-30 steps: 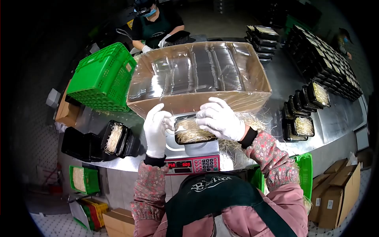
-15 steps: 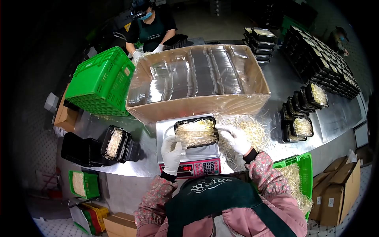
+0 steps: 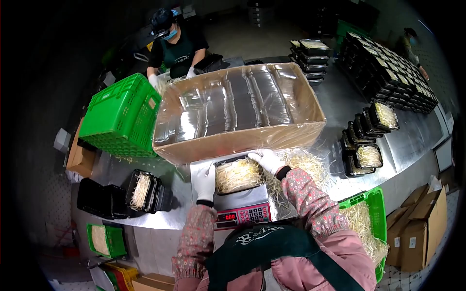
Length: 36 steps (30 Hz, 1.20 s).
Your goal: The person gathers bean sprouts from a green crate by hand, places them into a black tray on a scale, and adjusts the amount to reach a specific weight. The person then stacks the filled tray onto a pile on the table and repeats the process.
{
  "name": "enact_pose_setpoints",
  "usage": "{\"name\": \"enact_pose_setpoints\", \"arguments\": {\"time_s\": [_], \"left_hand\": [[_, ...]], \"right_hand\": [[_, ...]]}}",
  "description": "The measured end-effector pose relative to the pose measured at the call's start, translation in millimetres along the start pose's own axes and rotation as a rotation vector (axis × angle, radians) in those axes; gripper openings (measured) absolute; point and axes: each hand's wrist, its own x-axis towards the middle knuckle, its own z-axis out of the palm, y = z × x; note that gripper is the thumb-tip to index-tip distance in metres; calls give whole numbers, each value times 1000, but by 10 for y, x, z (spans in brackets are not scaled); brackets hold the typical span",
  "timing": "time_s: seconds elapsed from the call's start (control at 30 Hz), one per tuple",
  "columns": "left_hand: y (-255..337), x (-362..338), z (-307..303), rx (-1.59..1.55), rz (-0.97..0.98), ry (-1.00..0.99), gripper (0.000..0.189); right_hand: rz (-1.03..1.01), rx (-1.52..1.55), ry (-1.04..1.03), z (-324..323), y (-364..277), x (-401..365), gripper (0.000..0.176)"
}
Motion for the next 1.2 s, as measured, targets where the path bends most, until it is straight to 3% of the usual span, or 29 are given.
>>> {"name": "enact_pose_setpoints", "arguments": {"time_s": [0.07, 0.1, 0.17, 0.27, 0.3, 0.33, 0.37, 0.43, 0.47, 0.53, 0.57, 0.6, 0.63, 0.67, 0.7, 0.77, 0.9, 0.93, 0.97, 1.0, 1.03, 1.07, 1.1, 1.2], "left_hand": [[-228, -70, 66, -362, -141, -131, 28], [-359, -84, 133, -549, -156, -165, 27], [-72, -96, -187, -700, -524, -408, 21], [-22, -91, -88, -805, -357, -319, 12], [-146, -80, 8, -842, -293, -272, 11], [-158, -81, 85, -823, -238, -209, 11], [-148, -94, 101, -801, -192, -138, 11], [-93, -129, 19, -834, -271, -205, 13], [-210, -173, 50, -820, -243, -143, 17], [-236, -348, -210, -782, -468, -303, 18], [228, -571, -373, -796, -464, -279, 22], [-66, -630, -378, -851, -581, -377, 14], [-218, -751, -418, -1160, -809, -468, 29], [-620, -817, -278, -965, -417, -556, 31], [-645, -824, -192, -756, -32, -620, 33], [-725, -836, -133, -743, -90, -579, 34], [-52, -749, -243, -679, -311, -401, 41], [-161, -574, -233, 13, 372, -402, 68], [-258, -611, -185, 18, 374, -412, 68], [422, -664, -333, -493, 29, -461, 36], [860, -669, -405, -990, -340, -478, 14], [920, -640, -389, -1051, -378, -550, 18], [789, -571, -309, -1102, -289, -720, 11], [850, -606, 90, -984, -270, -865, 21]], "right_hand": [[-7, 430, -13, 120, 188, 7, 40], [42, 311, -9, 56, 94, -51, 33], [-43, 377, -1, 89, 105, -32, 35], [42, 380, 53, 192, 224, 87, 26], [-15, 422, 61, 143, 69, 1, 25], [148, 411, 34, 9, -228, -144, 23], [124, 348, 58, 21, -221, -130, 24], [-35, 384, 188, 302, 238, 108, 34], [89, 329, 80, 130, 111, -27, 35], [244, 271, -62, -122, -239, -527, 37], [278, 269, -95, -187, -310, -725, 38], [278, 394, -151, -154, -201, -808, 36], [282, 524, -208, -27, -80, -887, 35], [292, 669, -113, 95, -12, -939, 30], [282, 773, -77, 138, 21, -954, 29], [249, 761, 22, 227, 77, -987, 29], [188, 768, 156, 162, -87, -1230, 28], [210, 726, 90, 56, -123, -1324, 27], [234, 687, 22, -70, -142, -1420, 27], [225, 567, -78, -277, -151, -1505, 27], [116, 320, 21, -465, -162, -1567, 29], [8, 70, 117, -647, -166, -1631, 33], [-28, 127, 170, -801, -197, -1739, 40], [-35, 141, 5, -1017, -198, -1942, 41]]}}
